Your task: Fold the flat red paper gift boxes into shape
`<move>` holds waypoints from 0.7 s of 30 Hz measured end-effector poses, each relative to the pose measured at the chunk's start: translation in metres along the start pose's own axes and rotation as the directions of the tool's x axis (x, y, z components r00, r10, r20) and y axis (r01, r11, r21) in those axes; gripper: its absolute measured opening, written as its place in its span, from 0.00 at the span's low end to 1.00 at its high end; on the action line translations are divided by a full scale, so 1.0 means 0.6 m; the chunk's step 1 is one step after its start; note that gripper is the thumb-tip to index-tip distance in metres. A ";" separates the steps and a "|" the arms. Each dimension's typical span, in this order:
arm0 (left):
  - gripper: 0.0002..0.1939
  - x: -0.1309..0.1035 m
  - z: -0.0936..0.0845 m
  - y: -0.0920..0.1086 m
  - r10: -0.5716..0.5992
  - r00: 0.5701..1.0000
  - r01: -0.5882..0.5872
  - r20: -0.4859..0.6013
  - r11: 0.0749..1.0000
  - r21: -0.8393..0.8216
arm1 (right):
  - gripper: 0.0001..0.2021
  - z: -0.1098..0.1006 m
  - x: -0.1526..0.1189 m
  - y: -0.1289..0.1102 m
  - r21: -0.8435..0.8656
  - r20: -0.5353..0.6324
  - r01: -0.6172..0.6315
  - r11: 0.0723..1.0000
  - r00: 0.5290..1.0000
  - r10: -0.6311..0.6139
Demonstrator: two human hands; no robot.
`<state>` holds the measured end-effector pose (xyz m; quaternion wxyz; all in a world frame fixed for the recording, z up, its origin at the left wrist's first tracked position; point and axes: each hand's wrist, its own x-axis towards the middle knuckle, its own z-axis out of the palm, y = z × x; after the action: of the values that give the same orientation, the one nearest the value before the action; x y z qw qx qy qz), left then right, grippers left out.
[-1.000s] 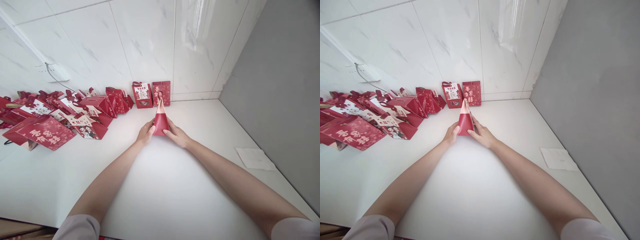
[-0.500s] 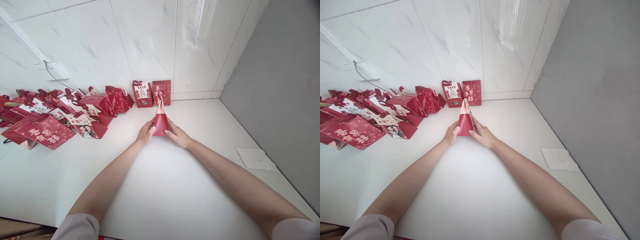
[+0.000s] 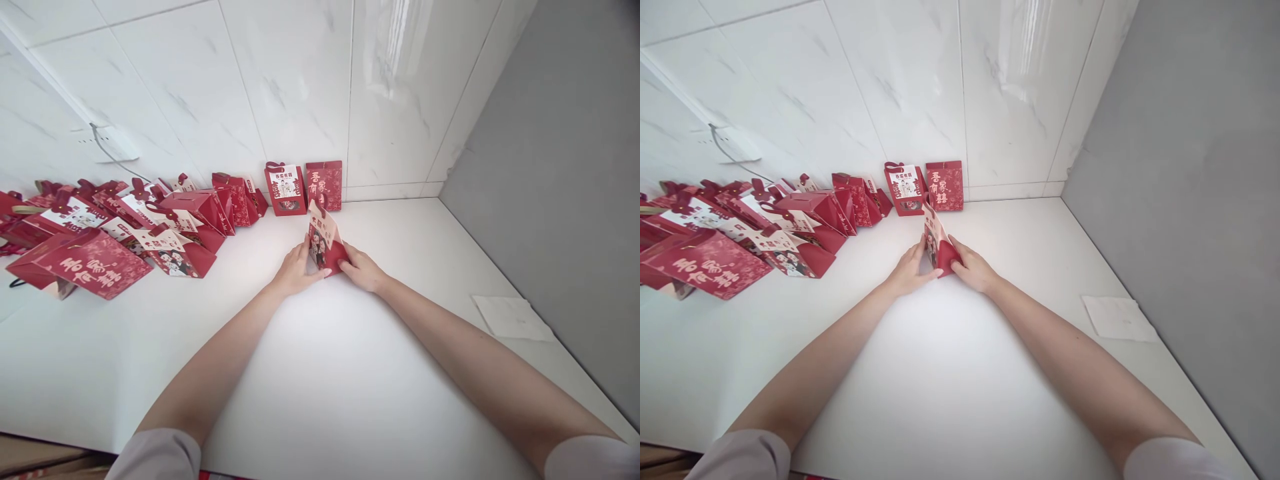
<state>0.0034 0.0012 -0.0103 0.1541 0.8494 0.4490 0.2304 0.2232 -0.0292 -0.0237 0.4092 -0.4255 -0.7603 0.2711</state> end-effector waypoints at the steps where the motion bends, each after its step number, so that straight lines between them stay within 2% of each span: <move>1: 0.58 0.001 0.002 0.000 -0.006 1.000 0.006 -0.001 1.000 0.018 | 0.29 0.001 0.001 0.003 -0.002 -0.011 -0.005 1.000 1.000 0.005; 3: 0.60 0.002 0.006 -0.001 -0.010 0.999 0.011 -0.035 1.000 0.015 | 0.27 0.003 0.002 0.006 0.009 -0.040 -0.007 1.000 0.999 0.007; 5: 0.55 0.003 0.008 -0.005 0.016 0.998 -0.019 -0.065 0.999 -0.038 | 0.26 0.005 0.002 0.007 0.038 -0.087 -0.010 0.999 0.996 0.014; 7: 0.40 0.004 0.009 -0.009 0.011 0.998 -0.018 -0.055 0.992 -0.123 | 0.24 0.005 0.000 0.005 0.102 -0.106 -0.024 0.994 0.994 0.035; 9: 0.25 0.006 0.008 -0.014 -0.052 0.997 0.040 -0.049 0.975 -0.218 | 0.18 0.003 -0.002 0.000 0.171 -0.133 -0.021 0.985 0.990 0.044; 11: 0.22 0.008 0.006 -0.018 -0.137 0.986 0.102 -0.094 0.945 -0.311 | 0.19 0.001 -0.003 -0.005 0.179 -0.241 0.009 0.984 0.970 0.035; 14: 0.21 0.009 -0.001 -0.017 -0.229 0.935 0.104 -0.270 0.906 -0.409 | 0.16 0.001 0.000 -0.007 0.147 -0.434 0.011 0.989 0.899 0.054; 16: 0.15 0.007 -0.007 -0.011 -0.267 0.865 0.082 -0.426 0.911 -0.404 | 0.15 0.003 0.004 -0.002 0.196 -0.436 -0.063 0.979 0.888 0.145; 18: 0.09 0.002 -0.013 -0.001 -0.240 0.800 0.042 -0.550 0.937 -0.347 | 0.17 0.006 0.008 0.006 0.267 -0.385 -0.161 0.950 0.886 0.258; 19: 0.10 -0.002 -0.015 0.005 -0.209 0.790 0.019 -0.576 0.948 -0.317 | 0.18 0.007 0.010 0.010 0.300 -0.367 -0.200 0.933 0.879 0.306; 21: 0.13 -0.009 -0.016 0.017 -0.134 0.828 -0.030 -0.544 0.959 -0.282 | 0.18 0.006 0.012 0.018 0.358 -0.347 -0.222 0.907 0.870 0.350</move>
<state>0.0026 -0.0084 0.0010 0.1404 0.7021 0.4604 0.5247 0.2224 -0.0178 -0.0310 0.5728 -0.5124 -0.5354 0.3504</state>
